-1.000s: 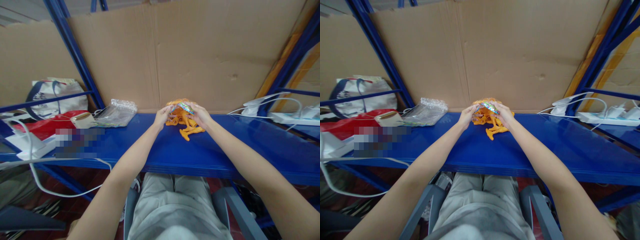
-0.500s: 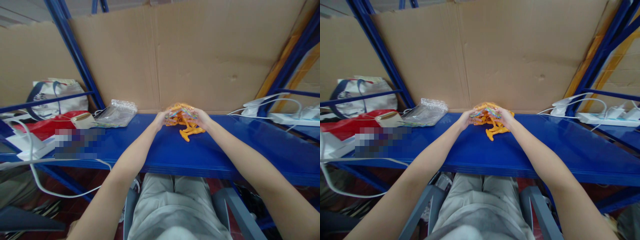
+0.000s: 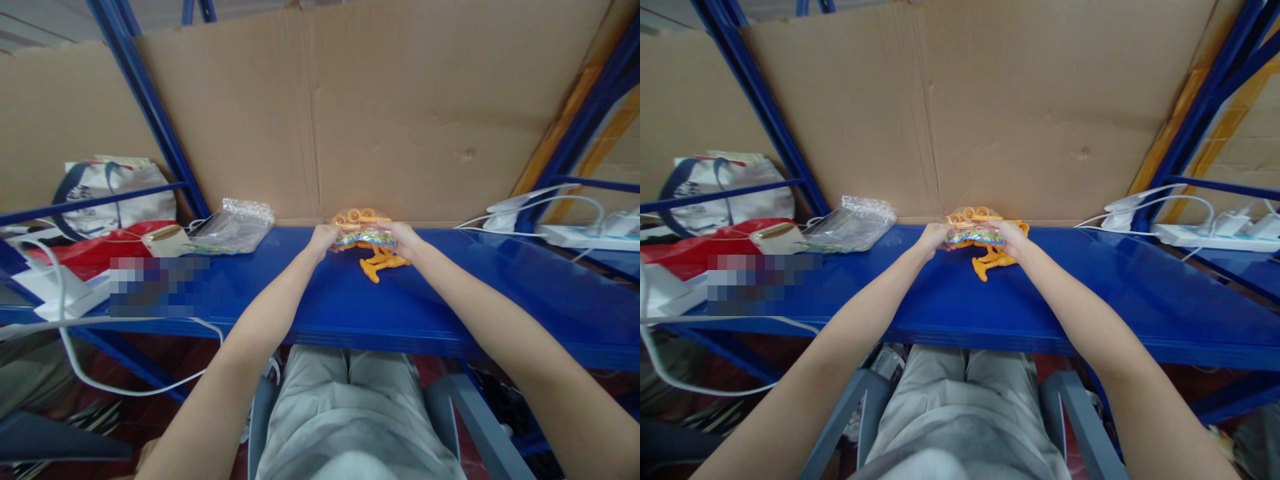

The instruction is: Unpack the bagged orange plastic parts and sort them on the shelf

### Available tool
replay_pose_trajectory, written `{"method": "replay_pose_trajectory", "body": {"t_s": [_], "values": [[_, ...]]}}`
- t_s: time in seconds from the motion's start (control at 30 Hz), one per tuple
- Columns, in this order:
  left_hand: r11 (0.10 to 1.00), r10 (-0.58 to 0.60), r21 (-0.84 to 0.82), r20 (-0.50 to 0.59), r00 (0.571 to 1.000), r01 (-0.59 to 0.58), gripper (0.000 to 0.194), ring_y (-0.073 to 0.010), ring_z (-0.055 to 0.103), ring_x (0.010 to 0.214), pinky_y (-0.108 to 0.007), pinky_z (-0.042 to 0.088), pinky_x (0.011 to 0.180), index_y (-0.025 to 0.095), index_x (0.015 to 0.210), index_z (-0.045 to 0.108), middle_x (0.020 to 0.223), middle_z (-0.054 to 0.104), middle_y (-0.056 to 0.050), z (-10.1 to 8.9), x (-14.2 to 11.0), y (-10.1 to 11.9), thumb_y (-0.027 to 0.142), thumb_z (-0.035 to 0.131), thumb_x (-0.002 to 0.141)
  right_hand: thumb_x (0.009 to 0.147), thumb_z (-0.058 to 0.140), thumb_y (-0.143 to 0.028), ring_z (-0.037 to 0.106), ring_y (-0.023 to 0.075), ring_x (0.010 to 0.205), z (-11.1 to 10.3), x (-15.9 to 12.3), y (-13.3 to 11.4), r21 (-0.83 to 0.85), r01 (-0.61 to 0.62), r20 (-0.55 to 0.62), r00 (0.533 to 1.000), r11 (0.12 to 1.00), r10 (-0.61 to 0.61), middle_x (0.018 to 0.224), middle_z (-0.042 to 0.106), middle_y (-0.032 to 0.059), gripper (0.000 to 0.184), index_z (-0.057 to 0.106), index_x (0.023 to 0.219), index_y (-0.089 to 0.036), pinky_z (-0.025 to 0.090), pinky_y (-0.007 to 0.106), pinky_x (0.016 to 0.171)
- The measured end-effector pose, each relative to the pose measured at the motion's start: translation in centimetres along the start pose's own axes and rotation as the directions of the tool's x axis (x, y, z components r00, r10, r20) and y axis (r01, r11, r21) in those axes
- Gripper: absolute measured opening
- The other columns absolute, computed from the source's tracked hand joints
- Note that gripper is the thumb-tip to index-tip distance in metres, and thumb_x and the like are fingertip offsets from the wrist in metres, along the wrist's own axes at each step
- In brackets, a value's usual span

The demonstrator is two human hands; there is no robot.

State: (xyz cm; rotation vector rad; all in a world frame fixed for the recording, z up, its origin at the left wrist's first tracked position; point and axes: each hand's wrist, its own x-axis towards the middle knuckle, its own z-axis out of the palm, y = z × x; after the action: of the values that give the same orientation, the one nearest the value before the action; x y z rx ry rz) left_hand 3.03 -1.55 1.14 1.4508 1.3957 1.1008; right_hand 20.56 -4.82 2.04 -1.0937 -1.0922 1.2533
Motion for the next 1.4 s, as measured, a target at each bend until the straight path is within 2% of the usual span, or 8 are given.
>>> {"method": "replay_pose_trajectory", "body": {"t_s": [0.17, 0.33, 0.57, 0.7, 0.8, 0.93, 1.17, 1.4], "values": [[0.973, 0.030, 0.228, -0.026, 0.999, -0.023, 0.022, -0.0160, 0.063, 0.044, -0.022, 0.048, 0.047, 0.010, 0.077, 0.072, 0.045, 0.060, -0.003, 0.2, -0.1, -0.4, 0.018, 0.056, 0.091, 0.091, 0.060, -0.021, 0.066, 0.0160, 0.067, -0.2, 0.0, 0.3, -0.057, -0.130, -0.039, 0.991, 0.990, 0.128, 0.080, 0.075, 0.0069, 0.013, 0.072, 0.085, -0.020, 0.057, 0.029, 0.064], [0.982, 0.020, 0.189, 0.011, 1.000, -0.022, 0.022, -0.0140, 0.059, 0.040, -0.021, 0.047, 0.046, 0.010, 0.079, 0.072, 0.044, 0.058, -0.001, 0.1, 0.2, -0.8, 0.017, 0.056, 0.092, 0.092, 0.059, -0.020, 0.063, 0.0147, 0.060, -0.9, 0.0, 0.2, -0.088, -0.160, -0.087, 0.984, 0.983, 0.153, 0.070, 0.072, 0.0062, 0.014, 0.070, 0.085, -0.018, 0.056, 0.027, 0.056], [0.949, 0.311, -0.055, 0.018, 0.950, -0.310, 0.037, -0.0138, 0.065, 0.050, -0.022, 0.052, 0.053, 0.012, 0.102, 0.072, 0.059, 0.067, 0.000, 0.7, -0.4, -0.3, 0.039, 0.048, 0.103, 0.086, 0.063, -0.019, 0.073, 0.0196, 0.085, -0.8, 0.4, -1.2, 0.108, 0.145, -0.018, 0.989, 0.983, -0.144, 0.084, 0.077, 0.0065, 0.010, 0.074, 0.084, -0.018, 0.059, 0.034, 0.083], [0.969, 0.244, -0.056, 0.103, 0.964, -0.239, 0.031, -0.0127, 0.066, 0.050, -0.017, 0.047, 0.049, 0.014, 0.117, 0.069, 0.056, 0.065, 0.001, 0.7, -1.3, 0.2, 0.033, 0.050, 0.102, 0.086, 0.064, -0.019, 0.073, 0.0185, 0.090, -0.8, 0.5, -1.2, 0.137, 0.220, -0.031, 0.976, 0.966, -0.217, 0.089, 0.078, 0.0033, 0.011, 0.075, 0.084, -0.021, 0.057, 0.035, 0.092], [0.989, 0.135, -0.080, 0.154, 0.979, -0.124, 0.026, -0.0125, 0.066, 0.051, -0.018, 0.047, 0.048, 0.014, 0.106, 0.074, 0.064, 0.071, -0.002, 0.3, -1.3, 0.2, 0.033, 0.057, 0.098, 0.086, 0.060, -0.014, 0.073, 0.0195, 0.089, -1.2, 0.5, -0.9, 0.034, 0.111, 0.061, 0.992, 0.993, -0.113, 0.085, 0.078, 0.0046, 0.018, 0.076, 0.081, -0.020, 0.056, 0.038, 0.095], [0.993, 0.011, -0.122, 0.045, 0.999, -0.006, 0.037, -0.0170, 0.068, 0.058, -0.024, 0.051, 0.051, 0.013, 0.086, 0.075, 0.075, 0.076, -0.009, -0.1, -0.4, -0.5, 0.045, 0.058, 0.096, 0.094, 0.054, -0.021, 0.073, 0.0220, 0.087, -1.9, 0.6, -0.7, -0.076, -0.031, 0.167, 0.985, 0.997, 0.043, 0.080, 0.077, 0.0091, 0.027, 0.075, 0.078, -0.019, 0.056, 0.040, 0.093], [0.972, 0.110, -0.211, 0.044, 0.993, -0.098, 0.011, -0.0187, 0.072, 0.079, -0.022, 0.054, 0.068, 0.015, 0.078, 0.073, 0.075, 0.077, -0.007, 0.2, 0.1, -1.2, 0.023, 0.073, 0.085, 0.099, 0.047, -0.023, 0.073, 0.0213, 0.091, -1.2, 0.7, -0.4, -0.002, -0.043, 0.106, 0.993, 0.999, 0.043, 0.084, 0.078, 0.0094, 0.033, 0.073, 0.078, -0.019, 0.054, 0.041, 0.098], [0.972, 0.162, -0.192, 0.126, 0.979, -0.136, 0.041, -0.0138, 0.070, 0.063, -0.020, 0.049, 0.054, 0.018, 0.115, 0.070, 0.091, 0.076, -0.007, 1.3, -0.7, -0.7, 0.046, 0.043, 0.103, 0.094, 0.054, -0.017, 0.071, 0.0181, 0.105, -0.2, 0.8, -0.1, 0.135, 0.149, 0.006, 0.988, 0.979, -0.151, 0.099, 0.079, 0.0035, 0.020, 0.073, 0.086, -0.022, 0.052, 0.037, 0.104]]}}
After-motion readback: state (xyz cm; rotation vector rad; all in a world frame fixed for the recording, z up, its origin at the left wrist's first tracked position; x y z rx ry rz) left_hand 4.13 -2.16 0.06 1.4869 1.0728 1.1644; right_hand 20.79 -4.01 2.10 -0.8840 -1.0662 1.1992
